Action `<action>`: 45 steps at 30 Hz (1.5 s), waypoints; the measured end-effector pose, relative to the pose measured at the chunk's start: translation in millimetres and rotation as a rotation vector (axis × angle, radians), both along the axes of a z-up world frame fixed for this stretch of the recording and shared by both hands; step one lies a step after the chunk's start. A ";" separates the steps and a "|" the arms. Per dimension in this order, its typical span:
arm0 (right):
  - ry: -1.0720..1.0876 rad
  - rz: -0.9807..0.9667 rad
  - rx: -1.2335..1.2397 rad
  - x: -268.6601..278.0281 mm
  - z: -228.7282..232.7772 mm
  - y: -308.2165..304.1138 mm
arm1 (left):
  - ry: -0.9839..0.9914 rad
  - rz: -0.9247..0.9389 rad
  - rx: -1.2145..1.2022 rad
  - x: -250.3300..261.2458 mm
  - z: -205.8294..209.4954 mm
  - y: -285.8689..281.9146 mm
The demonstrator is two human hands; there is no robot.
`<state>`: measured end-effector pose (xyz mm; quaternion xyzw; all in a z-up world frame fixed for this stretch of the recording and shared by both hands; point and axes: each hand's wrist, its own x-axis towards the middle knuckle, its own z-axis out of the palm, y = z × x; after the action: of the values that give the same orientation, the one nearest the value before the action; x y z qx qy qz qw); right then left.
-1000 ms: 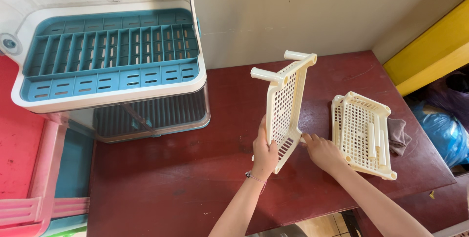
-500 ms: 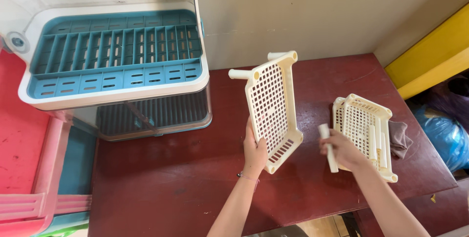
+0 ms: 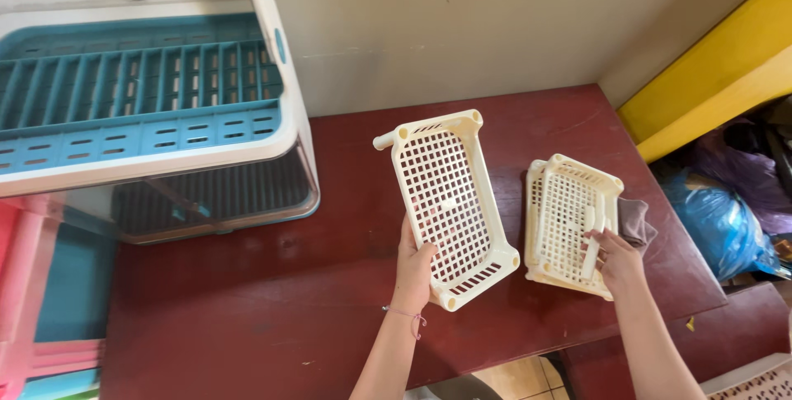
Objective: The person disassembles a stack of white plastic baskets on a table. They pull apart the interlocking trays and remove the connecting legs one by one, separating the components into individual pieces.
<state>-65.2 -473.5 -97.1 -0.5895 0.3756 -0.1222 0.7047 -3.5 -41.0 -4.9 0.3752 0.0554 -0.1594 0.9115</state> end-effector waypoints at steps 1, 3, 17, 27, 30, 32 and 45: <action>0.029 -0.034 -0.026 -1.5 -2.8 -6.6 | 0.001 0.002 -0.005 -1.7 0.4 -6.1; 0.085 -0.095 -0.072 -2.1 -9.9 -12.4 | -0.016 0.011 0.004 -7.1 -0.3 -14.2; 0.011 -0.080 -0.149 0.7 -38.3 -32.0 | 0.082 0.083 -0.072 -41.4 -8.5 -60.6; -0.176 -0.171 -0.234 -6.7 -6.1 -13.3 | 0.107 0.114 -0.094 -37.3 12.4 -75.6; -0.106 -0.111 -0.245 -7.8 0.8 9.0 | 0.133 0.127 -0.146 -36.5 17.3 -79.3; -0.058 -0.047 -0.234 -10.2 -7.5 33.2 | 0.193 0.145 -0.160 -34.3 16.4 -84.4; -0.273 0.253 -0.030 -2.3 8.0 131.5 | 0.213 0.208 -0.271 -26.7 7.4 -89.7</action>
<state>-67.5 -342.0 -89.0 -0.6204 0.1973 -0.1169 0.7500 -30.2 -130.7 2.5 0.2222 0.1679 -0.1090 0.9542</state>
